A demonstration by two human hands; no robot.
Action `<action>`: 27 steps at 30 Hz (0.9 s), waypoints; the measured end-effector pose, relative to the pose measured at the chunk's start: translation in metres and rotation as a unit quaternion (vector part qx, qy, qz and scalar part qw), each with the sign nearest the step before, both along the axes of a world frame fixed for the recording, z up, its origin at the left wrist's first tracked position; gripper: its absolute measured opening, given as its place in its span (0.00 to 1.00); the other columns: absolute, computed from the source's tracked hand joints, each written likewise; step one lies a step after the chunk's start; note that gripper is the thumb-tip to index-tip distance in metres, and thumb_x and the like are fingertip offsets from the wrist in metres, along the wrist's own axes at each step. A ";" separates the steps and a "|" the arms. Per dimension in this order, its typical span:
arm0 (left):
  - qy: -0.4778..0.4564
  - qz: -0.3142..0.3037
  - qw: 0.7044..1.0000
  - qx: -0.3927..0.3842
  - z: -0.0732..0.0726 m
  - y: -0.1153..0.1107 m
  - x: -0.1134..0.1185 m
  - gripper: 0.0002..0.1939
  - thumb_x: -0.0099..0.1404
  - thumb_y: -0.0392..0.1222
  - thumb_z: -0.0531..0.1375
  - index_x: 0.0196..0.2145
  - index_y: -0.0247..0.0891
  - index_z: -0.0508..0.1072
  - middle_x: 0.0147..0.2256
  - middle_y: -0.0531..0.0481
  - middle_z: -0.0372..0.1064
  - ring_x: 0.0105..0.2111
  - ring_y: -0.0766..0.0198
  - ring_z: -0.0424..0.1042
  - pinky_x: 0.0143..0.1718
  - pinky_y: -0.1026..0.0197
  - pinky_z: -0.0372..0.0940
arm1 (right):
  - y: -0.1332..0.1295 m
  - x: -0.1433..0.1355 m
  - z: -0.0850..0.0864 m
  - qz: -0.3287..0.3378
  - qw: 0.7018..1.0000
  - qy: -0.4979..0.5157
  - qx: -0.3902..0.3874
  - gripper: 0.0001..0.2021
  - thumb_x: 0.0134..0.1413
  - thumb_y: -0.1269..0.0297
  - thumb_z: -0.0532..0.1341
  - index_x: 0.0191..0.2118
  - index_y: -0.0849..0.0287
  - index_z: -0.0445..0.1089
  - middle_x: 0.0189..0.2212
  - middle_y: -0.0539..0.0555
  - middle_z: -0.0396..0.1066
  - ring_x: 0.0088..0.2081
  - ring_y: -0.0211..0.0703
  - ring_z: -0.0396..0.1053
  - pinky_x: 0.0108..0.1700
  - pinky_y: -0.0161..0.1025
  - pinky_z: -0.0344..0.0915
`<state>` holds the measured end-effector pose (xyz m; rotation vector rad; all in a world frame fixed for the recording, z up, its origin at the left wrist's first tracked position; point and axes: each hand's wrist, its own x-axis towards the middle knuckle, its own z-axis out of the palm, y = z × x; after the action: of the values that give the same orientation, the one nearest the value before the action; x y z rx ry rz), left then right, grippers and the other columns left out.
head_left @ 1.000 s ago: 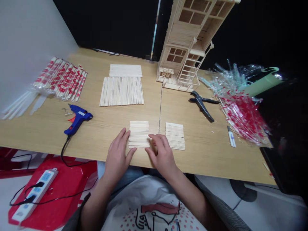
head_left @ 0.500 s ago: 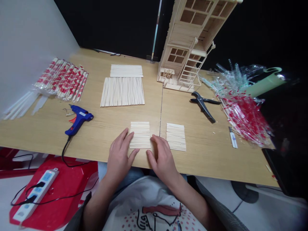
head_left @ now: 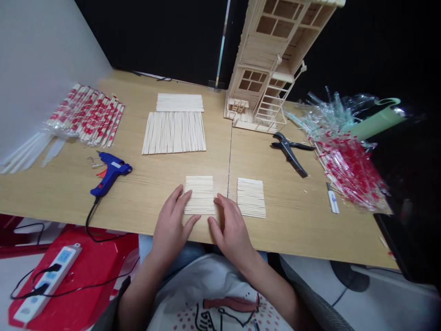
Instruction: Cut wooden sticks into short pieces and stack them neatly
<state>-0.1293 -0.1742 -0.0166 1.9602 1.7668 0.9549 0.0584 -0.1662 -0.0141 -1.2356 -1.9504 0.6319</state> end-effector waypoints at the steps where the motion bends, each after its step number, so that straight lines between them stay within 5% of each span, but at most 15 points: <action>1: 0.001 0.002 1.000 0.003 0.000 -0.001 0.000 0.27 0.66 0.48 0.61 0.61 0.43 0.64 0.64 0.38 0.57 0.64 0.47 0.58 0.64 0.42 0.57 | 0.000 0.000 0.000 -0.001 1.000 -0.001 0.000 0.29 0.64 0.69 0.56 0.68 0.57 0.49 0.58 0.64 0.64 0.61 0.55 0.61 0.61 0.59 0.64; 20: 0.029 0.010 0.999 0.037 0.002 -0.004 -0.006 0.28 0.66 0.43 0.62 0.61 0.40 0.61 0.55 0.40 0.66 0.57 0.51 0.65 0.59 0.45 0.63 | 0.001 0.000 -0.001 0.000 1.000 -0.014 0.008 0.29 0.64 0.69 0.56 0.69 0.58 0.50 0.60 0.63 0.63 0.62 0.54 0.60 0.62 0.58 0.63; 27: 0.042 0.014 0.998 0.047 0.001 -0.006 -0.004 0.29 0.66 0.45 0.62 0.62 0.41 0.60 0.57 0.39 0.66 0.58 0.50 0.66 0.58 0.45 0.65 | -0.005 -0.006 0.000 -0.024 0.991 0.086 -0.102 0.37 0.64 0.64 0.57 0.72 0.57 0.38 0.70 0.64 0.47 0.68 0.55 0.52 0.66 0.59 0.57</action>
<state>-0.1337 -0.1805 -0.0157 2.0670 1.8298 0.9939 0.0520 -0.1712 -0.0143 -1.3002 -1.7415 0.9018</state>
